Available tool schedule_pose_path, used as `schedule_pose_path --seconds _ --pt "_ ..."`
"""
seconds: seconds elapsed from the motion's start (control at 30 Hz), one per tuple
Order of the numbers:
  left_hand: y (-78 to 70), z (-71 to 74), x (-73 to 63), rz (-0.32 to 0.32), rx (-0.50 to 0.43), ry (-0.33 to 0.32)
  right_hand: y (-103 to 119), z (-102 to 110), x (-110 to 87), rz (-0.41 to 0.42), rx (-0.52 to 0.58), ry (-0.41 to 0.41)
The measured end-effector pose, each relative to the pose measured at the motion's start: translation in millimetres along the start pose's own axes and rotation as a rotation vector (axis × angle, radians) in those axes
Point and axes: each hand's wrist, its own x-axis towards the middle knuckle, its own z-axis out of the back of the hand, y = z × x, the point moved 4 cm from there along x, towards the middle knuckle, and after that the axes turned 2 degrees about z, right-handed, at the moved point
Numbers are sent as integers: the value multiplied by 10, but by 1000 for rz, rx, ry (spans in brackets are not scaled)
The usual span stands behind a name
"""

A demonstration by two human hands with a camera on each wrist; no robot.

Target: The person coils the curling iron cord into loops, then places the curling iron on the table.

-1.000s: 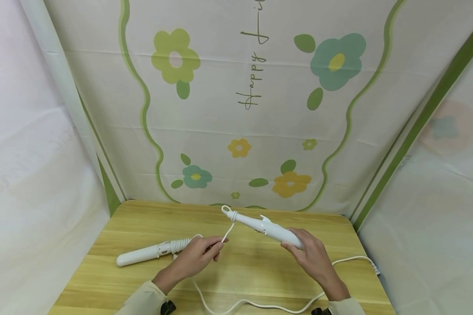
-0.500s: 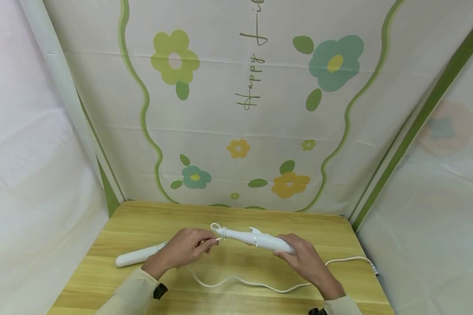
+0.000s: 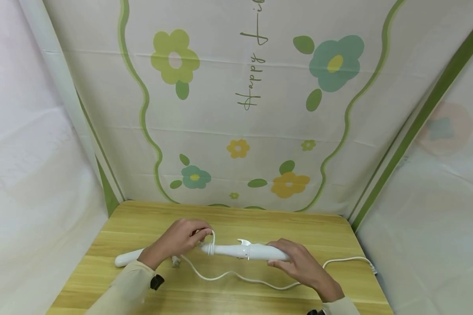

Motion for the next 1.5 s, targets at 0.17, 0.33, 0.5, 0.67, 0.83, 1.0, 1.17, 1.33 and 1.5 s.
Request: schedule_pose_path --seconds 0.17,0.33,0.5,0.67,0.83,1.0,1.17,1.33,1.5 --pt "129 -15 -42 91 -149 69 48 -20 44 50 60 34" --pt "196 -64 -45 115 -389 199 84 -1 43 67 102 52" --pt "201 -166 -15 131 -555 266 132 58 -2 71 114 38" --pt "207 -227 -37 153 -704 241 164 118 3 72 128 -8" --pt "221 -312 -63 174 -769 187 139 157 19 47 131 -52" --pt "226 -412 -126 204 -754 128 91 169 30 5 88 -93" --pt "151 -491 -150 254 -781 113 56 167 36 -24 53 -126" --pt "81 -547 -152 320 -782 71 67 156 71 -27 11 -173" --pt "-7 -556 -151 305 -694 46 64 131 103 -45 -70 -236"
